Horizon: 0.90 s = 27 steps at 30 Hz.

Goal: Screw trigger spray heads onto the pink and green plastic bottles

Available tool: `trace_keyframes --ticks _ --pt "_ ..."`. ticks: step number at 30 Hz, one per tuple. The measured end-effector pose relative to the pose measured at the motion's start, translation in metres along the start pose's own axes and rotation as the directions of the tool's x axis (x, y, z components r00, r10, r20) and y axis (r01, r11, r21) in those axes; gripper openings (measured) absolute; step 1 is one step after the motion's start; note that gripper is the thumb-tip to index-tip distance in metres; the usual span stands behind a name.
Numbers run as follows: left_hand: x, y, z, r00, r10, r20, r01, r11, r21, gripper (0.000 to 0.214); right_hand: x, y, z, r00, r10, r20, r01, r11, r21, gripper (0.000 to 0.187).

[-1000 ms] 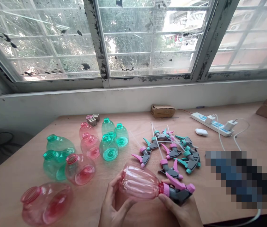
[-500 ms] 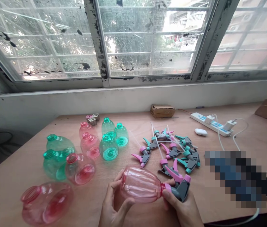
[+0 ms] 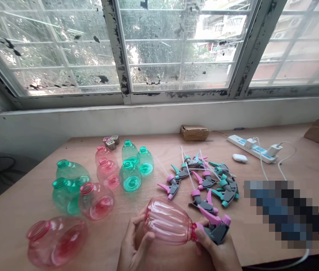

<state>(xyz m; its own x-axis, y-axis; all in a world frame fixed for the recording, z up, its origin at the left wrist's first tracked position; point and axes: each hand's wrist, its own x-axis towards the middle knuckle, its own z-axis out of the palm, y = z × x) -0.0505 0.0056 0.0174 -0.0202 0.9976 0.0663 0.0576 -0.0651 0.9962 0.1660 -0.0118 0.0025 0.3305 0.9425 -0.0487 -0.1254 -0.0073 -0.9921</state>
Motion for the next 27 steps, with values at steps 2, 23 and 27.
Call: trace_keyframes --ticks 2,23,27 --pt "0.002 0.002 0.0 0.999 0.04 0.003 -0.04 0.999 -0.002 0.042 0.0 0.0 0.0 1.0 0.012 0.014 -0.013 0.999 0.038 0.038" --pt "0.002 0.009 0.006 1.0 -0.029 0.012 0.03 0.998 -0.058 0.055 0.012 0.006 -0.012 0.975 -0.221 0.011 0.216 0.937 -0.276 0.019" --pt "0.0 0.005 0.008 0.999 -0.008 -0.034 0.001 0.983 -0.186 0.064 0.008 0.003 -0.011 0.97 -0.223 0.1 0.242 0.933 -0.266 0.027"
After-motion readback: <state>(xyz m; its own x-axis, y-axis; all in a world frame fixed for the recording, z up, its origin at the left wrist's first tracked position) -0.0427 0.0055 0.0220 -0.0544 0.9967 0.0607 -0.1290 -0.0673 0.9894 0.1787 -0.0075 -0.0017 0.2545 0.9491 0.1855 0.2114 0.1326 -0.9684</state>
